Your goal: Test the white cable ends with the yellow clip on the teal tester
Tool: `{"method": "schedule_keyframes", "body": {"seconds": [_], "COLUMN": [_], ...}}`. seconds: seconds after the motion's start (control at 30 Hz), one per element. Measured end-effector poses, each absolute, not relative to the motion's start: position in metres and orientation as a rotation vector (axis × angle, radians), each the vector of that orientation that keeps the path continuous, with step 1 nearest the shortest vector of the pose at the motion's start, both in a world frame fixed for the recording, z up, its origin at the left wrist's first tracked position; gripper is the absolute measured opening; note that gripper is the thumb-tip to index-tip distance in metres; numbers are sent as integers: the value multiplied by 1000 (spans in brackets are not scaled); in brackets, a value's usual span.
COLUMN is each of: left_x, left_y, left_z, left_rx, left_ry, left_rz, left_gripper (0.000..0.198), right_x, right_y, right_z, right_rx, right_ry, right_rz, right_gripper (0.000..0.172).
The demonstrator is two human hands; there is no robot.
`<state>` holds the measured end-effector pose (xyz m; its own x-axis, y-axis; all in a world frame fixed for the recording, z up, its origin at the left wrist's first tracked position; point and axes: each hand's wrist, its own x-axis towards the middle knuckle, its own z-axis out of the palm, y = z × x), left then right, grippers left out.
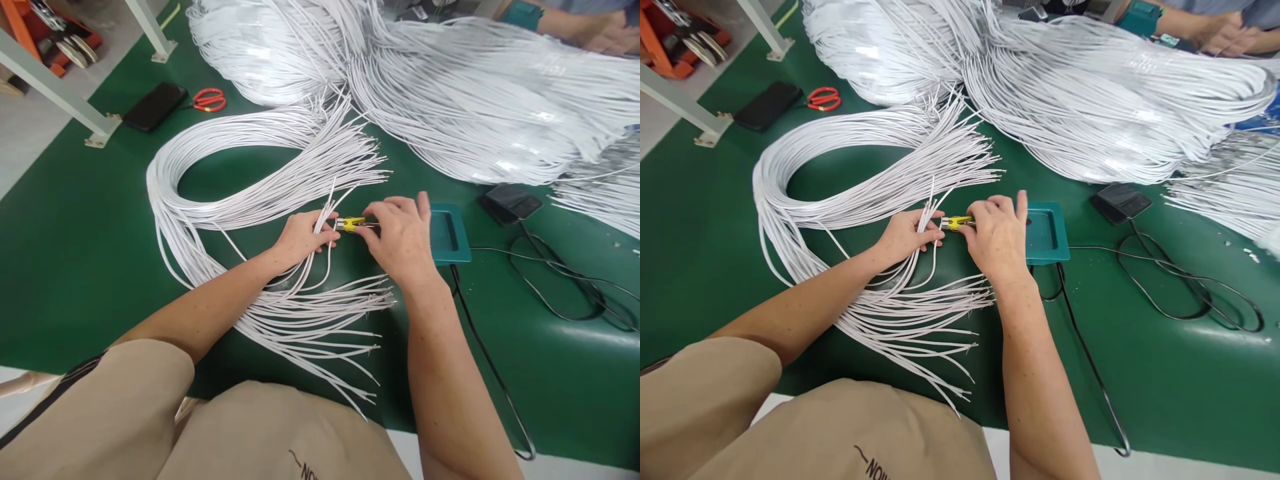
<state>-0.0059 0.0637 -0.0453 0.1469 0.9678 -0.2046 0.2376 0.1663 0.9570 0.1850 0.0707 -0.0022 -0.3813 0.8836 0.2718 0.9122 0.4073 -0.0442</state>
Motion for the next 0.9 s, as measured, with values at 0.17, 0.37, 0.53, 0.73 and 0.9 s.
{"method": "schedule_keyframes", "body": {"seconds": [0.17,0.37,0.53,0.73,0.9], "left_x": [-9,-17,-21,-25,-23], "left_y": [65,66,65,69,67], "left_z": [-45,-46,-43,-44,-40], "left_rx": [1256,1169,1137,1090,1105], "left_ry": [1284,1246,1134,1080,1055], "left_rz": [820,891,927,858,813], "left_gripper": [43,52,42,35,42], "right_x": [194,187,152,127,144], "right_y": [67,59,31,13,25], "right_z": [-15,-7,3,-7,7], "right_rx": [-1912,-1745,-1129,-1398,-1705], "right_ry": [-2053,-2050,-2481,-2765,-2344], "right_rz": [-356,-235,219,357,943], "right_gripper": [43,37,27,25,25]}}
